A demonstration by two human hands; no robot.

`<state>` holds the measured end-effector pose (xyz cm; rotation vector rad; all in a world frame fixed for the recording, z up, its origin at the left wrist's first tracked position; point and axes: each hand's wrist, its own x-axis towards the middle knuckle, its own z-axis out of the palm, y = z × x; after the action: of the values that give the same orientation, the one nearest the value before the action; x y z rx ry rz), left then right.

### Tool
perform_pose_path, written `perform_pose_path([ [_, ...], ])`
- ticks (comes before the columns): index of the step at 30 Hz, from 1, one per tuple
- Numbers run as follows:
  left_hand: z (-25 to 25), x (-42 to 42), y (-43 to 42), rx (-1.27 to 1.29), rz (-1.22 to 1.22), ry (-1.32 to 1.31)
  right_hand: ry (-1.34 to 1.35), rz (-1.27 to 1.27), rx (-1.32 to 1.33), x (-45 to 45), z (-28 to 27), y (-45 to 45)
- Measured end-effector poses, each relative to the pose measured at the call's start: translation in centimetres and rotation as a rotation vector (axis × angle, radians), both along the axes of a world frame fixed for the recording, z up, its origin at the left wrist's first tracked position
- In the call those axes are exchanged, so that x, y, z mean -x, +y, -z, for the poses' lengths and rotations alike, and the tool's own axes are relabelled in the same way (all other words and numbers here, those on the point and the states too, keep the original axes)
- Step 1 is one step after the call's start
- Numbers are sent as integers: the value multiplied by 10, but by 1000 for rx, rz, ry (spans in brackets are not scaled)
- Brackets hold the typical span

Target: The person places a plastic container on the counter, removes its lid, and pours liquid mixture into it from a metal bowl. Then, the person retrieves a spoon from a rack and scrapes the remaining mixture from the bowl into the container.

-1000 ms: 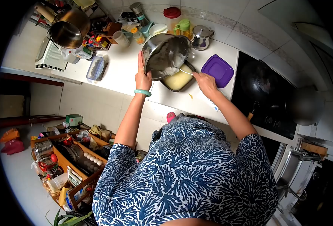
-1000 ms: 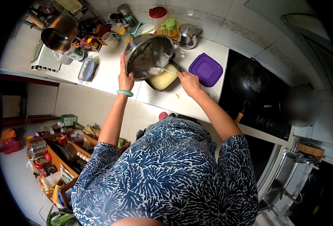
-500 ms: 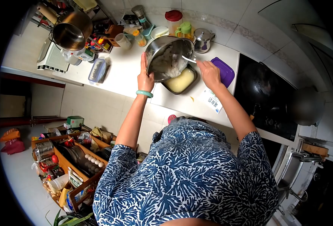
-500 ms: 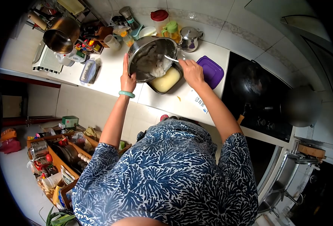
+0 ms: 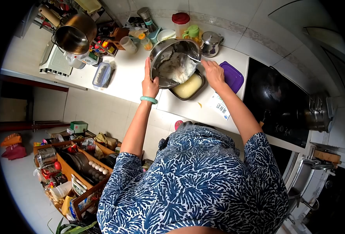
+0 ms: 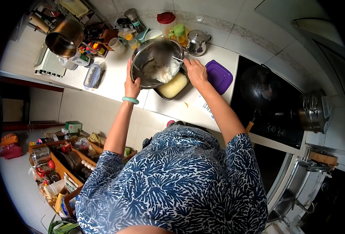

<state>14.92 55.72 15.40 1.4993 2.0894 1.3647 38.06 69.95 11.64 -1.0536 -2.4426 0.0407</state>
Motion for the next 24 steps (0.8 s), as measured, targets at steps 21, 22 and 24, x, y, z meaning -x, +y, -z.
perform_pose_path([
  [21,-3,-7,-7,114,-44,4,-139,-208,127,-18,8,-20],
  [22,-4,-8,-7,115,-42,3,-126,-216,131,-21,8,-22],
  [24,-8,-9,-7,82,-28,40,-113,-222,136,-26,8,-27],
])
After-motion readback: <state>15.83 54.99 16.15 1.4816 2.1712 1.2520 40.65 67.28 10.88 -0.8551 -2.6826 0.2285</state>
